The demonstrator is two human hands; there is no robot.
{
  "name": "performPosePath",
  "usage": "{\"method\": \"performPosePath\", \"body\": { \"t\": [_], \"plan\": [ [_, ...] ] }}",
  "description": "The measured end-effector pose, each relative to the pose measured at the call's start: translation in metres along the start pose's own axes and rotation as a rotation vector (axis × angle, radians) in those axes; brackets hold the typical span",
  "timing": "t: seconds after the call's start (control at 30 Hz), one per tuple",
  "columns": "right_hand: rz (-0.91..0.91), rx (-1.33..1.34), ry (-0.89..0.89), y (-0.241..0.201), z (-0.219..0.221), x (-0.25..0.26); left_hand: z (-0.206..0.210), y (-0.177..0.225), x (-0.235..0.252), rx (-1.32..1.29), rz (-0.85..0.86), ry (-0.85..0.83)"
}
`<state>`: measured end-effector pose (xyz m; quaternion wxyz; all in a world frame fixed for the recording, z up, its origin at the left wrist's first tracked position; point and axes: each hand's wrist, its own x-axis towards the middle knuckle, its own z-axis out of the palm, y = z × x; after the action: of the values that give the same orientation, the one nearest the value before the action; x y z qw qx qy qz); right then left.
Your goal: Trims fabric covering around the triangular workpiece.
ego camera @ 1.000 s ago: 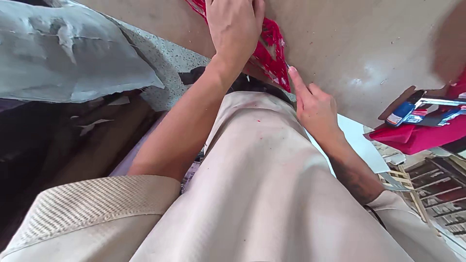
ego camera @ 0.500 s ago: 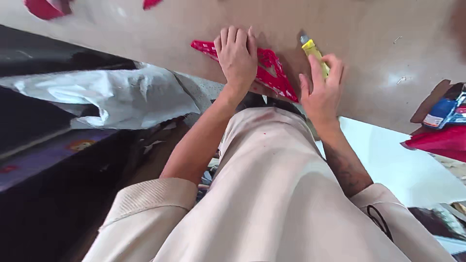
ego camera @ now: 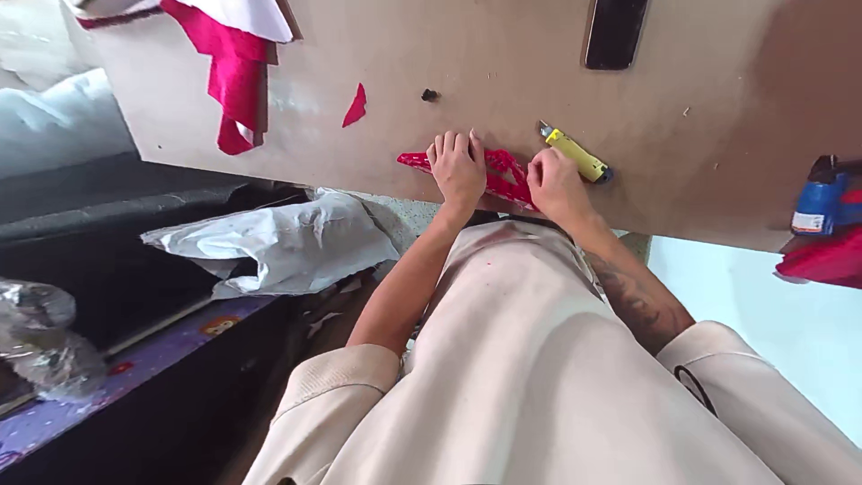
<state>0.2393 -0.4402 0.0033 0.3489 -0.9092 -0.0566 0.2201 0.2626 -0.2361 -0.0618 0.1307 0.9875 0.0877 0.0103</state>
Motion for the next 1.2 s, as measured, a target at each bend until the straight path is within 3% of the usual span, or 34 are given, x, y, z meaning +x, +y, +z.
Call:
{"method": "performPosePath", "body": {
  "t": [0.17,0.53,0.83,1.0,1.1,1.2],
  "plan": [
    [-0.031,0.066,0.002,0.005,0.005,0.013,0.004,-0.005,0.005,-0.020,0.028,0.040],
    [0.026,-0.191,-0.163,-0.023,0.002,0.023,0.016,-0.015,0.007,-0.109,0.113,0.129],
    [0.069,-0.326,0.018,-0.026,0.021,0.018,0.019,-0.019,0.009,-0.151,0.163,0.123],
    [0.117,-0.388,0.320,-0.019,-0.011,0.026,0.014,-0.018,0.010,-0.147,0.152,0.076],
    [0.286,-0.362,0.159,0.002,-0.026,0.030,0.005,-0.016,0.013,-0.174,0.164,0.031],
    [0.261,-0.399,0.163,0.033,-0.014,0.027,-0.010,-0.006,0.014,-0.266,0.237,-0.025]
  ]
}}
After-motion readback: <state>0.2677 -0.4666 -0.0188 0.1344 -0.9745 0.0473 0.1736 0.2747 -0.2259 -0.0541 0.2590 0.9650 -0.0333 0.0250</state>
